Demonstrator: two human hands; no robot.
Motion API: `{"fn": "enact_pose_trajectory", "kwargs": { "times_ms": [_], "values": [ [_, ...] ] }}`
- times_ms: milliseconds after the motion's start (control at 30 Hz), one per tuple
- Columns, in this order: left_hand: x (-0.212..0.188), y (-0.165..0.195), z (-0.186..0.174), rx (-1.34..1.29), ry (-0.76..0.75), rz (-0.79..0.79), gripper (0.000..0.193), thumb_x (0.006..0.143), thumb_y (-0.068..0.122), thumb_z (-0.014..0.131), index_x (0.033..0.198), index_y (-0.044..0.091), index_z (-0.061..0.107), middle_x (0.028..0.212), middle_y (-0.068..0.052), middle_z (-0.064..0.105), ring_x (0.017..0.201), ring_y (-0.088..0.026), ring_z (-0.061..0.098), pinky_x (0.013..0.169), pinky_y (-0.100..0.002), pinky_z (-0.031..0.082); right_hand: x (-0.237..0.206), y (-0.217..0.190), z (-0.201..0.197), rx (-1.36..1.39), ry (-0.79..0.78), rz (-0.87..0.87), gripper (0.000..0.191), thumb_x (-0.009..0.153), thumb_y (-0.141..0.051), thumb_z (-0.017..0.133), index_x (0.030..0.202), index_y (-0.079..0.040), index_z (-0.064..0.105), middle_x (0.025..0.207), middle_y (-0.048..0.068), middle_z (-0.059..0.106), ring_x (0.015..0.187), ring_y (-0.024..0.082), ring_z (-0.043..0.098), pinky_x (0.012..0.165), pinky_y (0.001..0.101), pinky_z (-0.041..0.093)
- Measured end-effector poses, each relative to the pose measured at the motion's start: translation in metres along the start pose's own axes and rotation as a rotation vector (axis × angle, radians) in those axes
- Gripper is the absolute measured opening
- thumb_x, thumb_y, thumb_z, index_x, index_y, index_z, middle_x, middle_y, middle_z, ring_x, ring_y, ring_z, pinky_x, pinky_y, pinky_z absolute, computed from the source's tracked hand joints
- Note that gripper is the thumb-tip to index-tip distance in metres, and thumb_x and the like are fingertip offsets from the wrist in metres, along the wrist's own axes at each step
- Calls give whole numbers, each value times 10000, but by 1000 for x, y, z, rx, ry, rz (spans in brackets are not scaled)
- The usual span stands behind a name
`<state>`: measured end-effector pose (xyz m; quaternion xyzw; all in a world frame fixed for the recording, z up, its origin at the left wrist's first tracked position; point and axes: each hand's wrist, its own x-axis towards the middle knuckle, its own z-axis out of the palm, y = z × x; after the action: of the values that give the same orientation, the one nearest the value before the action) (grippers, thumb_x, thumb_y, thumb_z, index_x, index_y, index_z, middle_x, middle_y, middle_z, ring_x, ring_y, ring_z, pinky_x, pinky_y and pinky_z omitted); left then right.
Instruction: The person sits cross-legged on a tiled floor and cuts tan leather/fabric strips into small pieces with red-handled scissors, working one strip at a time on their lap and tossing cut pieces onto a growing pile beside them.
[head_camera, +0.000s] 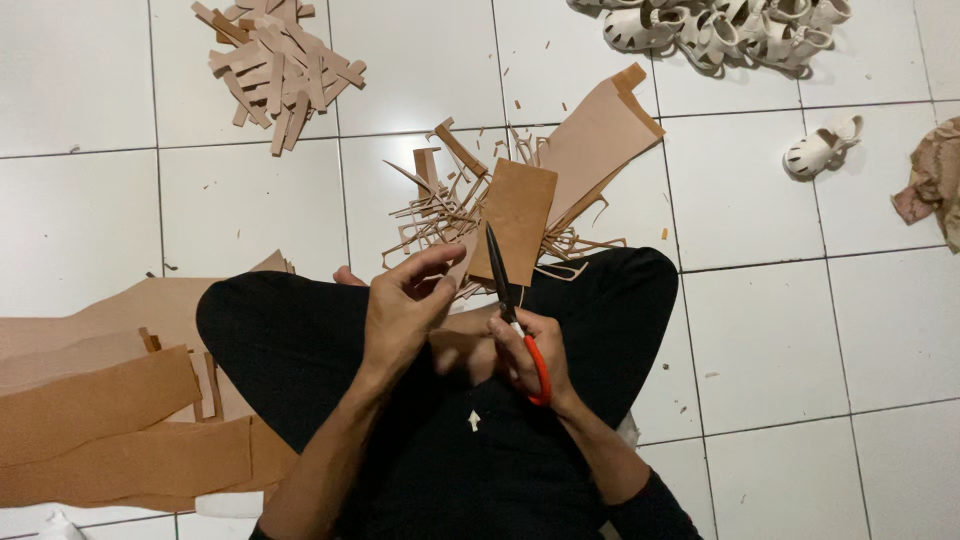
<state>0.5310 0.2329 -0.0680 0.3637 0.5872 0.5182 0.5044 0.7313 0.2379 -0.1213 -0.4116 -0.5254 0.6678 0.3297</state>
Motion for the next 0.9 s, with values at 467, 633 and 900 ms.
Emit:
{"fn": "enact_pose_trajectory", "kwargs": {
  "times_ms": [467, 633, 900],
  "values": [
    [-7, 20, -38, 234, -141, 44, 359, 882, 25, 598, 1216, 36, 730, 1178, -152, 779, 1123, -236, 753, 1036, -340, 560, 1, 0, -10, -401, -142, -2, 366, 991, -322, 711, 786, -18, 704, 566, 0, 559, 479, 67, 479, 442, 236, 353],
    [31, 31, -65, 99, 271, -43, 496, 950, 91, 684, 1442, 71, 628, 1155, -220, 712, 928, -417, 690, 839, -543, 609, 13, 23, -6, -55, -27, 112, 355, 1007, -370, 620, 924, -26, 648, 542, -31, 510, 422, 54, 477, 389, 226, 372],
    [90, -24, -53, 640, 145, 343, 307, 905, 113, 758, 1180, 29, 650, 1196, -132, 689, 1069, -273, 671, 848, -389, 572, 32, 63, -11, 240, 95, 153, 418, 1071, -437, 516, 950, -39, 557, 591, -23, 426, 413, 50, 382, 376, 220, 316]
  ]
}}
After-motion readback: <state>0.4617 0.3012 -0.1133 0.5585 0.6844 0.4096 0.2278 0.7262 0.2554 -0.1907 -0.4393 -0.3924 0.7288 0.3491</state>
